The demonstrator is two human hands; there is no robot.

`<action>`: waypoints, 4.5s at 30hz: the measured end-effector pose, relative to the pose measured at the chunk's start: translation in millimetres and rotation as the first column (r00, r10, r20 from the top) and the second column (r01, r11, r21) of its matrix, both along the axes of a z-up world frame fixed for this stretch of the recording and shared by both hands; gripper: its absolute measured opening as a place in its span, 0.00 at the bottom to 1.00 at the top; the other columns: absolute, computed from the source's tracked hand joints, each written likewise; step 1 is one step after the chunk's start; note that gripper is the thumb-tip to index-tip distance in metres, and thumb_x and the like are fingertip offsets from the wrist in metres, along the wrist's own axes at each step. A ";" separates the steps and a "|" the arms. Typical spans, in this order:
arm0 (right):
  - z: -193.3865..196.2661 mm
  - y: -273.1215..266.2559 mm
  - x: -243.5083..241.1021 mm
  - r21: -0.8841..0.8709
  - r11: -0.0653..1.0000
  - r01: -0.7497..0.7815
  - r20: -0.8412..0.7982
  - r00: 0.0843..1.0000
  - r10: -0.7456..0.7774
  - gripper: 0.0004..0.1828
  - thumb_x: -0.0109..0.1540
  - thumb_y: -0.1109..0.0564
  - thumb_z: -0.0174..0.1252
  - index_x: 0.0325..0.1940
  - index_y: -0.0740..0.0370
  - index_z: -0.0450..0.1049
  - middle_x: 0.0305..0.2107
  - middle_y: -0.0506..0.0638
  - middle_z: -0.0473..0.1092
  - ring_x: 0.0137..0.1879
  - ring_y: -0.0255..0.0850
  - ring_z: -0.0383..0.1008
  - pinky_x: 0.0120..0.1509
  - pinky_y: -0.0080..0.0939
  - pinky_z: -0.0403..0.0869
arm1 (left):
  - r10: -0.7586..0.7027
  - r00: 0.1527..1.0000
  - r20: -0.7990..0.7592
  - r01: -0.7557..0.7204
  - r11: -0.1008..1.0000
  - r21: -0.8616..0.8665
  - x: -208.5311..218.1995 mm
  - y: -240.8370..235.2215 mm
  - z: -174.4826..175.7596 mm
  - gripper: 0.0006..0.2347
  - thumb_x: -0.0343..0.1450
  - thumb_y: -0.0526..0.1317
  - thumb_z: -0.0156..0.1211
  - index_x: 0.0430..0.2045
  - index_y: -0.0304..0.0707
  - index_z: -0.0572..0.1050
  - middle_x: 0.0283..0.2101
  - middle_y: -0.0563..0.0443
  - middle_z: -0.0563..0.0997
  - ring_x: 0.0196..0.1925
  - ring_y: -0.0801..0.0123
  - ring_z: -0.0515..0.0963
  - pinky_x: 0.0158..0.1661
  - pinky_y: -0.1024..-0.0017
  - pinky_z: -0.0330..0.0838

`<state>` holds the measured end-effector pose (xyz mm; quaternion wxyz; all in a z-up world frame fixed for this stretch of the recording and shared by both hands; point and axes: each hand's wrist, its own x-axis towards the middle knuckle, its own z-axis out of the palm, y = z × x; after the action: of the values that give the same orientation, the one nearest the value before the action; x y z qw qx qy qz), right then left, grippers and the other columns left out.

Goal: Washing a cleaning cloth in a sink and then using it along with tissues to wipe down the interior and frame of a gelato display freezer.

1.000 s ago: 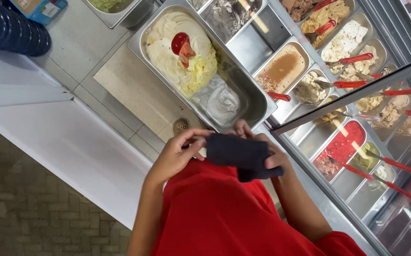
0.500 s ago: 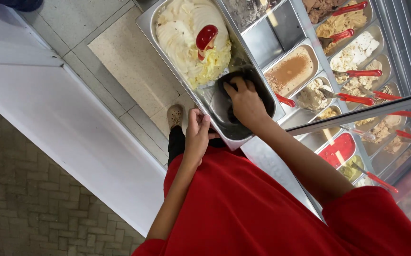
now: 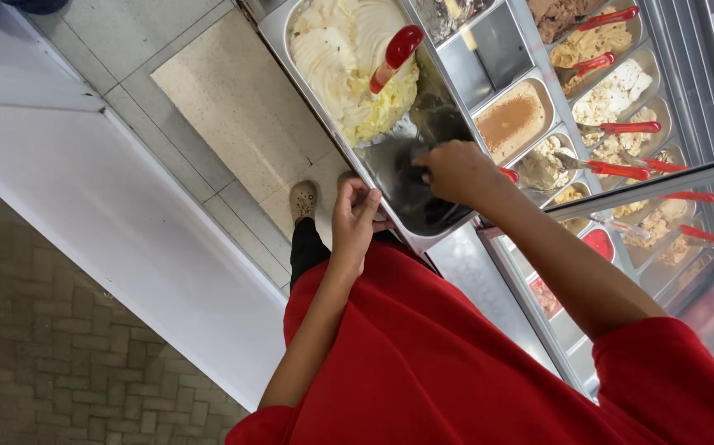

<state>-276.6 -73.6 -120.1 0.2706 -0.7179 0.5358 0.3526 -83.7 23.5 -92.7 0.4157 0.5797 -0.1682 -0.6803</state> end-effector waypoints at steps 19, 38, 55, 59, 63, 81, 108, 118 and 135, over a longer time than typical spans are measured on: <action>29.1 -3.6 24.7 -0.239 0.956 -0.173 -0.032 0.985 0.171 0.20 0.58 0.59 0.59 0.55 0.57 0.79 0.41 0.59 0.76 0.49 0.64 0.73 0.35 0.59 0.78 | -0.043 0.996 -0.081 0.053 0.991 0.125 0.5 -0.7 -10.6 0.08 0.79 0.46 0.49 0.41 0.43 0.66 0.42 0.50 0.71 0.41 0.61 0.78 0.35 0.46 0.87; 34.4 -24.6 27.3 -0.127 0.990 -0.059 0.168 0.983 0.080 0.18 0.64 0.56 0.59 0.58 0.53 0.80 0.37 0.63 0.76 0.49 0.65 0.77 0.39 0.64 0.81 | 0.007 0.998 -0.060 0.002 0.990 0.141 -5.1 0.7 1.7 0.07 0.79 0.45 0.49 0.41 0.44 0.66 0.41 0.53 0.67 0.44 0.64 0.74 0.33 0.39 0.86; -64.4 17.8 12.1 -0.443 0.809 -0.386 -0.194 0.922 0.334 0.13 0.64 0.55 0.57 0.52 0.56 0.77 0.38 0.57 0.75 0.62 0.62 0.65 0.31 0.48 0.81 | -0.198 0.973 -0.116 0.213 0.966 0.145 -9.8 25.2 -2.7 0.21 0.80 0.53 0.41 0.65 0.45 0.59 0.60 0.33 0.66 0.51 0.48 0.80 0.39 0.47 0.85; -73.9 37.1 13.5 -0.374 0.896 -0.241 -0.044 0.969 0.242 0.11 0.63 0.58 0.54 0.30 0.58 0.80 0.26 0.53 0.75 0.56 0.59 0.71 0.28 0.52 0.78 | -0.178 0.984 0.019 0.174 0.974 0.147 -14.2 24.1 2.3 0.12 0.80 0.45 0.41 0.52 0.38 0.65 0.54 0.35 0.72 0.51 0.40 0.79 0.39 0.44 0.84; -25.1 23.4 9.2 -0.177 0.974 -0.143 0.001 0.989 0.145 0.11 0.59 0.55 0.54 0.28 0.57 0.80 0.24 0.56 0.74 0.47 0.57 0.74 0.28 0.55 0.77 | -0.131 0.991 0.010 0.127 0.977 0.169 -18.1 26.3 3.1 0.09 0.80 0.44 0.43 0.49 0.41 0.64 0.53 0.40 0.73 0.49 0.48 0.79 0.38 0.42 0.83; 83.9 -39.3 13.3 0.522 0.851 -0.054 0.165 0.986 -0.038 0.18 0.54 0.48 0.54 0.42 0.49 0.85 0.35 0.54 0.81 0.40 0.52 0.80 0.43 0.50 0.77 | -0.111 0.994 -0.024 0.113 0.974 0.196 -13.9 19.2 30.5 0.09 0.80 0.48 0.44 0.46 0.46 0.62 0.49 0.53 0.73 0.49 0.65 0.76 0.40 0.51 0.85; 23.3 -4.2 4.2 -0.232 0.972 -0.029 0.137 0.989 0.062 0.17 0.63 0.57 0.54 0.50 0.37 0.81 0.37 0.52 0.77 0.45 0.55 0.79 0.41 0.60 0.80 | 0.152 0.984 -0.090 -0.154 0.988 -0.024 0.0 -5.2 -4.7 0.20 0.77 0.61 0.46 0.50 0.45 0.60 0.46 0.55 0.62 0.48 0.69 0.67 0.55 0.58 0.72; -23.7 45.2 21.8 -0.096 0.995 -0.024 0.047 0.998 0.029 0.36 0.60 0.48 0.65 0.68 0.64 0.64 0.46 0.72 0.67 0.46 0.66 0.76 0.30 0.60 0.81 | 0.640 0.760 -0.114 -0.650 0.749 -0.128 -43.4 -42.9 -55.3 0.14 0.82 0.50 0.40 0.57 0.46 0.54 0.62 0.48 0.51 0.66 0.58 0.55 0.71 0.55 0.41; -8.8 41.3 78.1 0.369 0.477 0.798 0.465 0.286 -0.838 0.29 0.60 0.58 0.48 0.62 0.30 0.74 0.54 0.50 0.75 0.63 0.55 0.73 0.67 0.56 0.72 | 0.487 0.844 0.224 -0.401 0.851 -0.339 -56.0 -63.0 27.9 0.24 0.84 0.51 0.28 0.76 0.48 0.44 0.78 0.49 0.35 0.82 0.62 0.32 0.79 0.58 0.28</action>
<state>-198.5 -32.3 -129.0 0.5863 -0.4025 0.7004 -0.0614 -139.7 -39.5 -64.7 0.6100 0.6352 -0.1835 -0.4369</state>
